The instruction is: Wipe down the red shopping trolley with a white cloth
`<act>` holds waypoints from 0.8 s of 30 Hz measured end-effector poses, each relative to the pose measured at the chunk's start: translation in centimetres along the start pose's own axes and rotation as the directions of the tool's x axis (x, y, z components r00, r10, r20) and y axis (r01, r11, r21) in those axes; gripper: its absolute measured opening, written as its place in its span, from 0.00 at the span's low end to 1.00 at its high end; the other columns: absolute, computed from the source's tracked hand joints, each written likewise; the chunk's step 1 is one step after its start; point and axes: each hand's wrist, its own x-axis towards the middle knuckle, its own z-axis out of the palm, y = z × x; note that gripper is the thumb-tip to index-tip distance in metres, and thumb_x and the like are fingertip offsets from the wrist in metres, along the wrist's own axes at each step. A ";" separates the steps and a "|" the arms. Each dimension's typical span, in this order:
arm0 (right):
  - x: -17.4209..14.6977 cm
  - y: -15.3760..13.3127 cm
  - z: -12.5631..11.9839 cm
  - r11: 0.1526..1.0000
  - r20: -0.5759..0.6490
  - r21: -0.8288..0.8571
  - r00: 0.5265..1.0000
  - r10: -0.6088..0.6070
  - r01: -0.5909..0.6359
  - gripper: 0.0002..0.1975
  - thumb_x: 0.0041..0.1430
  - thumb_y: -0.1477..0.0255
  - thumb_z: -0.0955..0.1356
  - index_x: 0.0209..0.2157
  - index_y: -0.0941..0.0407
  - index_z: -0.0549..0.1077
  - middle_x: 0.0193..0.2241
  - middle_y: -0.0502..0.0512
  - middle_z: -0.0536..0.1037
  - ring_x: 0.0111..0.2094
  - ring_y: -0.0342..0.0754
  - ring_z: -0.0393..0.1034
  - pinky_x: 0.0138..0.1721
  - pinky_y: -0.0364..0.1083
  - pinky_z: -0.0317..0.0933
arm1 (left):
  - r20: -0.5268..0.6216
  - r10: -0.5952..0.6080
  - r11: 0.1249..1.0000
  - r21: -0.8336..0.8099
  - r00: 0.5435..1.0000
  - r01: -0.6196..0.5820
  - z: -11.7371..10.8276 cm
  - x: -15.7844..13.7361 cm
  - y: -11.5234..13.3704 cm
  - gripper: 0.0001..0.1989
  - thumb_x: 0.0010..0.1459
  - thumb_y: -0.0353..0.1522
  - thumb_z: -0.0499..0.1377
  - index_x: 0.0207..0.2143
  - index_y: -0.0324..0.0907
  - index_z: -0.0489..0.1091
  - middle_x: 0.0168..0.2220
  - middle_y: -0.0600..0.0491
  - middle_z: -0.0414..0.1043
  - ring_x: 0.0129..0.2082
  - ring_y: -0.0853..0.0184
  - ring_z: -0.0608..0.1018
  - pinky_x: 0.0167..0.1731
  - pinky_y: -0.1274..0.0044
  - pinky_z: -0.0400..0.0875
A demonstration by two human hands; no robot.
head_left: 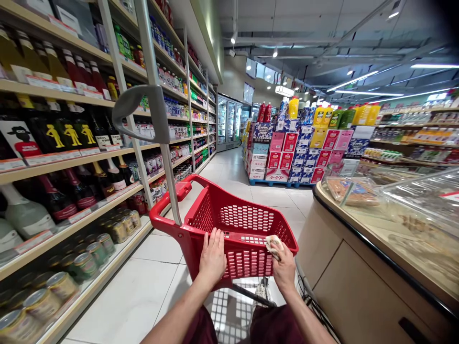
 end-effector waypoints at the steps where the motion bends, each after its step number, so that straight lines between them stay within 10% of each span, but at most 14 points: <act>1: 0.2 0.3 -0.3 1.000 -0.006 -0.004 1.000 0.006 -0.006 0.17 0.52 0.67 0.59 0.39 0.57 0.72 0.46 0.59 0.65 0.46 0.52 0.59 0.47 0.51 0.55 | 0.003 0.008 1.000 -0.003 1.000 -0.008 0.0 0.0 -0.1 0.28 0.49 0.33 0.50 0.54 0.33 0.55 0.56 0.46 0.57 0.59 0.60 0.52 0.58 0.65 0.41; 9: 1.3 3.0 -3.9 0.970 0.023 -0.237 0.998 0.057 -0.050 0.20 0.51 0.68 0.59 0.47 0.55 0.67 0.38 0.59 0.68 0.41 0.53 0.59 0.42 0.53 0.54 | 0.006 -0.002 1.000 -0.007 1.000 0.002 0.0 0.0 0.0 0.28 0.48 0.32 0.50 0.54 0.34 0.56 0.56 0.47 0.57 0.59 0.60 0.53 0.58 0.65 0.42; 15: 1.0 0.1 -1.0 0.979 0.040 -0.099 0.984 -0.176 0.179 0.19 0.52 0.76 0.57 0.45 0.54 0.68 0.47 0.56 0.67 0.47 0.51 0.57 0.47 0.53 0.54 | 0.013 0.007 1.000 -0.006 1.000 -0.006 -0.2 0.0 0.0 0.29 0.48 0.33 0.50 0.54 0.33 0.56 0.56 0.46 0.57 0.58 0.60 0.53 0.58 0.65 0.41; 24: 1.8 2.0 -1.6 0.981 0.232 0.040 0.953 -0.194 0.190 0.23 0.48 0.80 0.56 0.46 0.53 0.67 0.55 0.53 0.58 0.54 0.48 0.53 0.52 0.52 0.53 | 0.026 0.048 0.999 -0.021 0.998 -0.048 -0.2 -0.1 -0.9 0.29 0.49 0.32 0.49 0.55 0.33 0.54 0.57 0.47 0.55 0.59 0.61 0.53 0.58 0.67 0.42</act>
